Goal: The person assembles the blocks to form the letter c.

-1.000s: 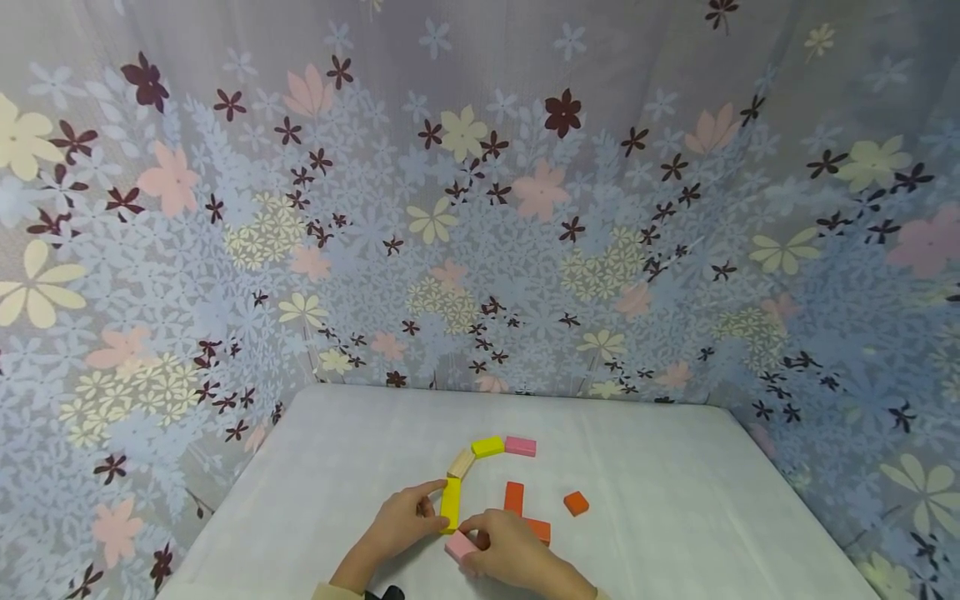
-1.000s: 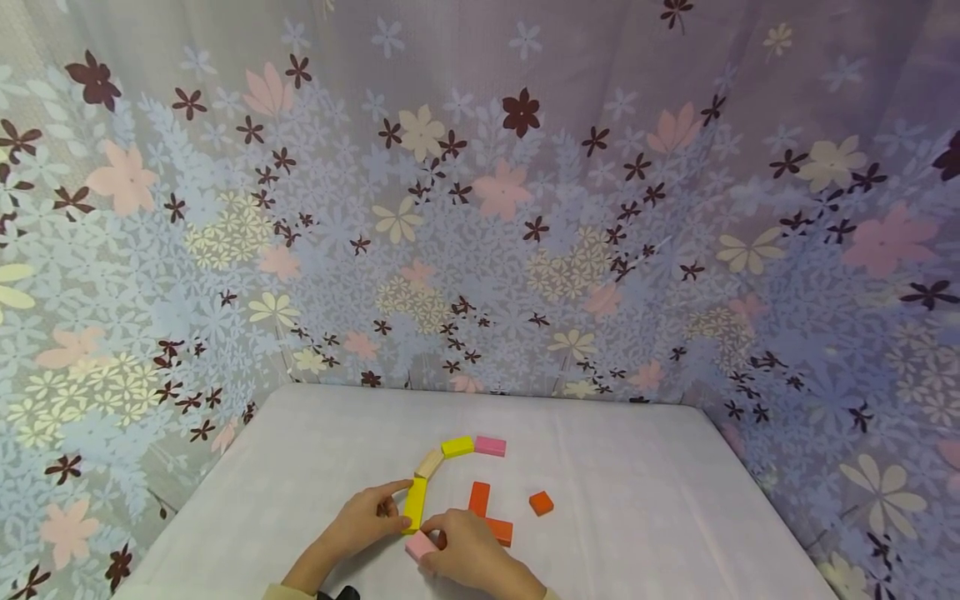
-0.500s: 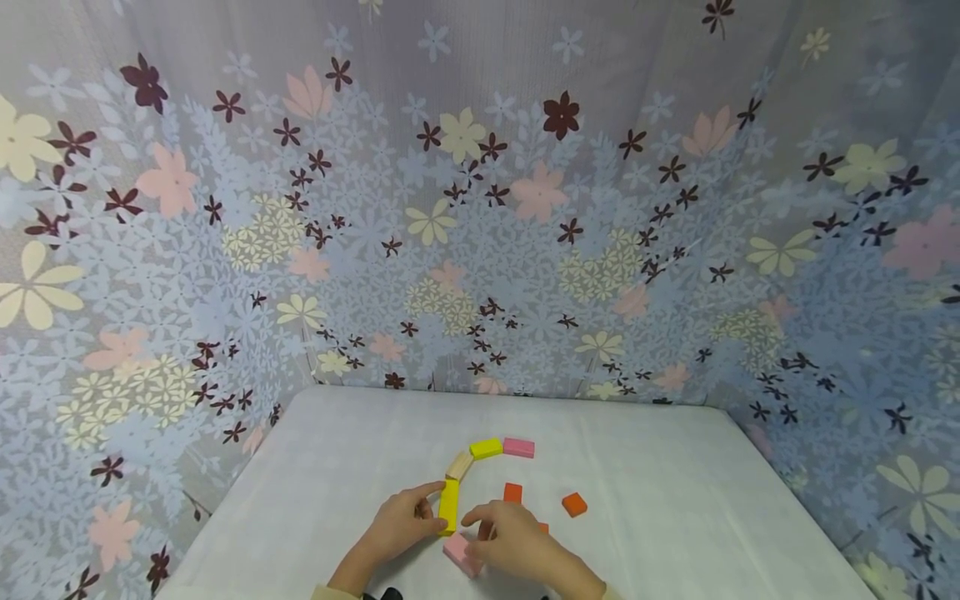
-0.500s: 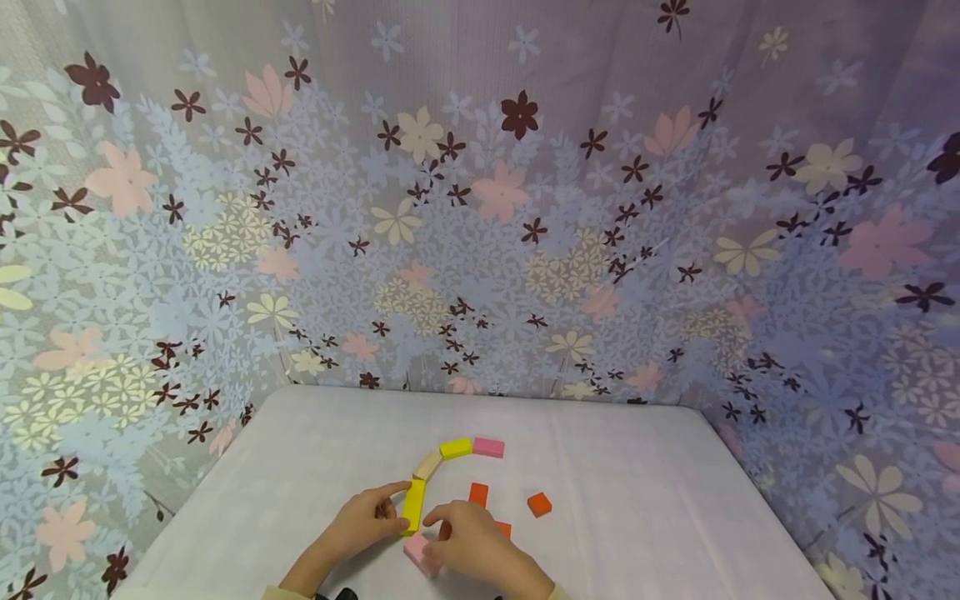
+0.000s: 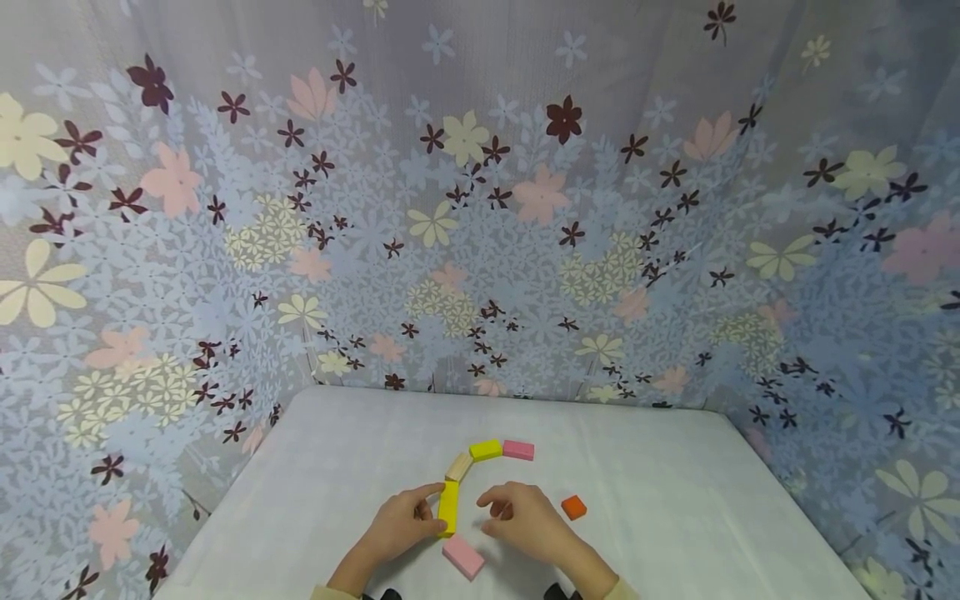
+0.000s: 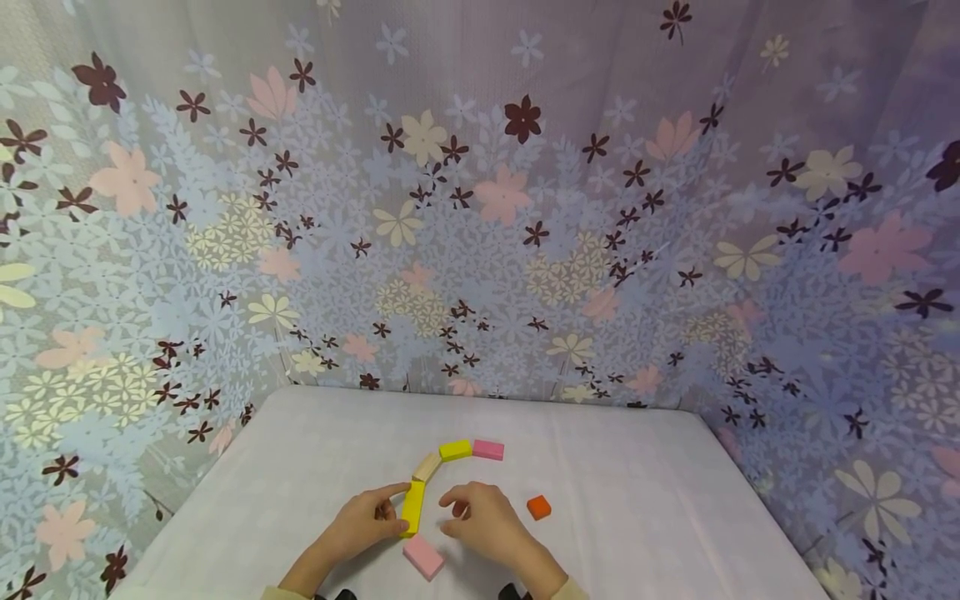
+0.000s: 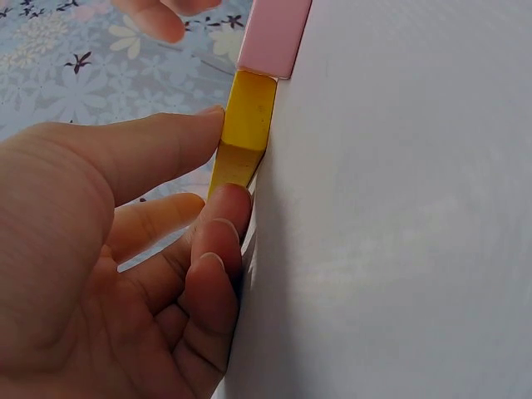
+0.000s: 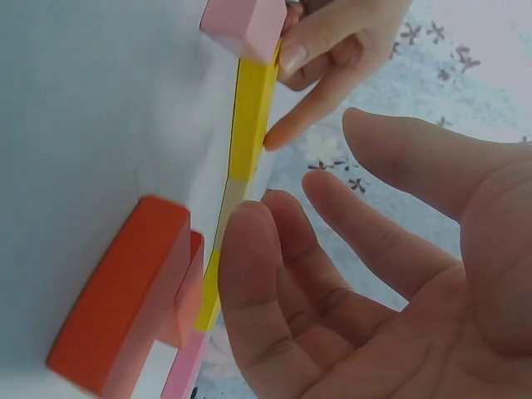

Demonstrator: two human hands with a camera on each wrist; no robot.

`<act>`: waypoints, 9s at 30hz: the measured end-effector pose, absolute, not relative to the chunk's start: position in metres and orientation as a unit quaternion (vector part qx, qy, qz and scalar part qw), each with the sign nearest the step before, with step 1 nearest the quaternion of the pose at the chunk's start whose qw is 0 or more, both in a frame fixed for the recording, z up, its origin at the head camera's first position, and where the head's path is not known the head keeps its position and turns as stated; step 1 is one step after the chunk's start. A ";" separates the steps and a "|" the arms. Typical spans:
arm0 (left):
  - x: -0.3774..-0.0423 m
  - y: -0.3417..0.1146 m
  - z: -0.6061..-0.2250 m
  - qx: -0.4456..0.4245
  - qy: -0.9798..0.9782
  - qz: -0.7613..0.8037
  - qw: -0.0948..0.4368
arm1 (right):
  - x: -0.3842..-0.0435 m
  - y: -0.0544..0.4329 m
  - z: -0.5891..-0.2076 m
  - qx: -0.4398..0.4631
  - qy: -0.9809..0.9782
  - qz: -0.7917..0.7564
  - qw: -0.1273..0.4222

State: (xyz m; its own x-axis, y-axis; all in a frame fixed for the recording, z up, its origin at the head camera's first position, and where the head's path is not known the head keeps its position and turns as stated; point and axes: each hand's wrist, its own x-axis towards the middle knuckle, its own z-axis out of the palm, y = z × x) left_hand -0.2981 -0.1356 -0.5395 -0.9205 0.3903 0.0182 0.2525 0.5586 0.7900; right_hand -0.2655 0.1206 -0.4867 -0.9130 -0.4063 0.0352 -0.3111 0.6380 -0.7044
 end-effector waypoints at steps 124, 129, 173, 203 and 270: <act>-0.295 -0.133 -0.539 0.184 0.886 0.419 0.071 | -0.244 0.159 -0.489 -0.196 0.876 -0.427 0.103; -0.296 -0.132 -0.539 0.182 0.886 0.420 0.072 | -0.241 0.160 -0.494 -0.200 0.876 -0.422 0.122; -0.293 -0.133 -0.538 0.187 0.881 0.429 0.073 | -0.229 0.137 -0.506 -0.181 0.889 -0.372 0.194; -0.296 -0.132 -0.540 0.176 0.885 0.423 0.078 | -0.231 0.130 -0.509 -0.202 0.897 -0.353 0.174; -0.295 -0.130 -0.539 0.176 0.885 0.424 0.075 | -0.259 0.170 -0.515 -0.198 0.941 -0.270 0.044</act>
